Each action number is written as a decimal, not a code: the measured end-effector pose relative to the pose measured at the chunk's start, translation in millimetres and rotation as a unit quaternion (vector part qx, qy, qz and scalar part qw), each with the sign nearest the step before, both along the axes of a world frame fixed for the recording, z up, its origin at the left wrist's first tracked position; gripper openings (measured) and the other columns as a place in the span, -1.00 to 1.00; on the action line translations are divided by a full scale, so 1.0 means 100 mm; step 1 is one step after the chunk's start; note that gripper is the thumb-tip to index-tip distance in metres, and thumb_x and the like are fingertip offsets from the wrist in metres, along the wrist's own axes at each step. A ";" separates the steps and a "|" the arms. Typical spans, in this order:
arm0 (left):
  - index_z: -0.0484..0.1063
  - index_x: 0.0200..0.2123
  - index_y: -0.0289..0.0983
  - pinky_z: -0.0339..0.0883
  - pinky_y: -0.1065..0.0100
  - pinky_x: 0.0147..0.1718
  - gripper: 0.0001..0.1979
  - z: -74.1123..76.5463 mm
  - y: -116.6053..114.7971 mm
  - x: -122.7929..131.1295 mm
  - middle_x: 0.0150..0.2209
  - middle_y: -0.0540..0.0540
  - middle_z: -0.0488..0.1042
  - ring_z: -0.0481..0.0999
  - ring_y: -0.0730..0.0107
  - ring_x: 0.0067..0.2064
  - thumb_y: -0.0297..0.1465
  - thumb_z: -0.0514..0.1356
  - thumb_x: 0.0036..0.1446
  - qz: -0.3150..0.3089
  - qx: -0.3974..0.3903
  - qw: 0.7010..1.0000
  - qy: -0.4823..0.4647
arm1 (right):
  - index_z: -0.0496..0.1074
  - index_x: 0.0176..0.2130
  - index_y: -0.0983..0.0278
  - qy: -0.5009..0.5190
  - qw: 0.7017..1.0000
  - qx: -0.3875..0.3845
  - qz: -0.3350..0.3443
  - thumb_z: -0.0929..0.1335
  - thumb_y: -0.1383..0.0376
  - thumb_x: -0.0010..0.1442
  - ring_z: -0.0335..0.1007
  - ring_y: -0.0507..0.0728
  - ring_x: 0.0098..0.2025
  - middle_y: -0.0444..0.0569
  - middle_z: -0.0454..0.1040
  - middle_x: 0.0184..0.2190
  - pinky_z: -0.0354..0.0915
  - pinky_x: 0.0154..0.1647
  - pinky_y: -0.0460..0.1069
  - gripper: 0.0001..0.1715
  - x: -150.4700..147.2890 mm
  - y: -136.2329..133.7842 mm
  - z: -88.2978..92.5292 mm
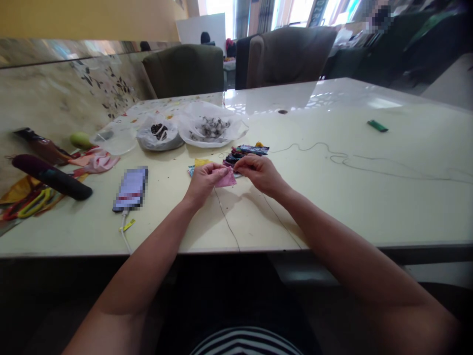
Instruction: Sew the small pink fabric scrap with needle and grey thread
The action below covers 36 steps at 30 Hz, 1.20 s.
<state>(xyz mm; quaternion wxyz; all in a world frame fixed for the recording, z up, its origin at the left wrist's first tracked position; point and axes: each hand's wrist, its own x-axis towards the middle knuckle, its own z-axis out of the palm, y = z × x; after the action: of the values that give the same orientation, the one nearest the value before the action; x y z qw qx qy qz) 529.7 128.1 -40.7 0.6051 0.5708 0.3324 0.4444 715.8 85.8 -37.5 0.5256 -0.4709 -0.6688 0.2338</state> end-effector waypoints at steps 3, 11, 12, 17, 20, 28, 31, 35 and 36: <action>0.62 -0.38 -0.33 0.38 0.40 -0.29 -0.66 0.01 0.00 0.00 -0.37 -0.08 0.62 0.52 0.43 -0.35 -0.22 0.52 -0.16 -0.017 -0.018 1.000 -0.002 | 0.58 -0.37 0.27 0.012 1.000 -0.011 0.018 0.39 0.33 0.14 0.39 0.09 -0.27 -0.04 0.53 -0.32 0.32 -0.14 0.04 -0.87 0.02 0.00 0.01; 0.63 -0.37 -0.32 0.36 0.43 -0.28 -0.69 0.01 0.02 -0.01 -0.37 -0.06 0.62 0.52 0.47 -0.35 -0.27 0.53 -0.17 -0.052 -0.059 0.996 -0.036 | 0.55 -0.38 0.28 0.072 0.993 -0.065 0.065 0.40 0.30 0.11 0.30 0.05 -0.36 -0.08 0.48 -0.41 0.28 -0.27 0.01 -0.89 0.04 0.00 0.02; 0.63 -0.37 -0.32 0.36 0.43 -0.28 -0.69 0.02 0.02 -0.01 -0.37 -0.06 0.62 0.52 0.47 -0.35 -0.27 0.53 -0.17 -0.054 -0.060 0.996 -0.037 | 0.55 -0.38 0.29 0.079 0.992 -0.070 0.068 0.40 0.29 0.10 0.30 0.04 -0.36 -0.08 0.48 -0.42 0.28 -0.28 0.00 -0.88 0.04 0.01 0.02; 0.62 -0.38 -0.32 0.36 0.42 -0.28 -0.70 0.01 0.02 -0.01 -0.37 -0.06 0.62 0.52 0.47 -0.36 -0.27 0.53 -0.14 -0.080 -0.066 0.993 -0.049 | 0.55 -0.38 0.30 0.104 0.988 -0.091 0.075 0.43 0.24 0.08 0.32 0.05 -0.36 -0.07 0.49 -0.42 0.30 -0.29 0.01 -0.85 0.01 0.01 0.01; 0.62 -0.38 -0.32 0.34 0.41 -0.31 -0.71 -0.01 0.03 -0.01 -0.39 -0.06 0.60 0.50 0.48 -0.39 -0.26 0.52 -0.13 -0.099 -0.060 0.992 -0.046 | 0.53 -0.38 0.29 0.108 0.987 -0.091 0.081 0.44 0.21 0.09 0.33 0.06 -0.36 -0.08 0.48 -0.42 0.31 -0.27 0.02 -0.82 -0.01 -0.01 -0.01; 0.60 -0.38 -0.33 0.35 0.40 -0.27 -0.65 -0.12 0.00 0.03 -0.40 -0.05 0.59 0.50 0.48 -0.38 -0.20 0.52 -0.13 -0.073 -0.022 0.996 -0.037 | 0.45 -0.18 0.23 -0.017 1.000 -0.002 -0.002 0.37 0.23 0.25 0.35 0.09 -0.38 -0.09 0.46 -0.41 0.29 -0.30 0.03 -0.86 -0.15 -0.09 -0.07; 0.56 -0.37 -0.33 0.43 0.29 -0.19 -0.60 -0.17 0.00 0.07 -0.36 -0.09 0.59 0.56 0.38 -0.33 -0.15 0.52 -0.14 -0.076 -0.042 0.995 -0.049 | 0.43 -0.14 0.22 -0.096 0.993 0.057 -0.025 0.33 0.23 0.30 0.38 0.13 -0.35 -0.04 0.47 -0.36 0.29 -0.30 0.04 -0.85 -0.19 -0.11 -0.11; 0.56 -0.39 -0.32 0.40 0.32 -0.23 -0.56 -0.24 0.01 0.11 -0.39 -0.09 0.56 0.52 0.40 -0.33 -0.07 0.50 -0.13 -0.040 0.014 0.999 0.003 | 0.44 -0.19 0.23 -0.223 0.962 0.144 -0.062 0.27 0.25 0.34 0.43 0.21 -0.25 0.06 0.50 -0.28 0.29 -0.26 0.07 -0.83 -0.18 -0.13 -0.14; 0.57 -0.39 -0.33 0.38 0.34 -0.25 -0.57 -0.25 0.01 0.12 -0.39 -0.09 0.56 0.51 0.41 -0.34 -0.07 0.48 -0.10 -0.033 0.035 0.999 0.021 | 0.45 -0.22 0.22 -0.249 0.954 0.152 -0.074 0.25 0.26 0.35 0.42 0.20 -0.27 0.06 0.50 -0.29 0.28 -0.28 0.06 -0.81 -0.17 -0.14 -0.15</action>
<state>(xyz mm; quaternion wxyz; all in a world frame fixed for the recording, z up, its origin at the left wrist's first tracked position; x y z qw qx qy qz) 541.3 129.5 -65.5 0.5921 0.6110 0.3104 0.4239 698.4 71.9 -52.0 0.4236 -0.4767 -0.7695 -0.0344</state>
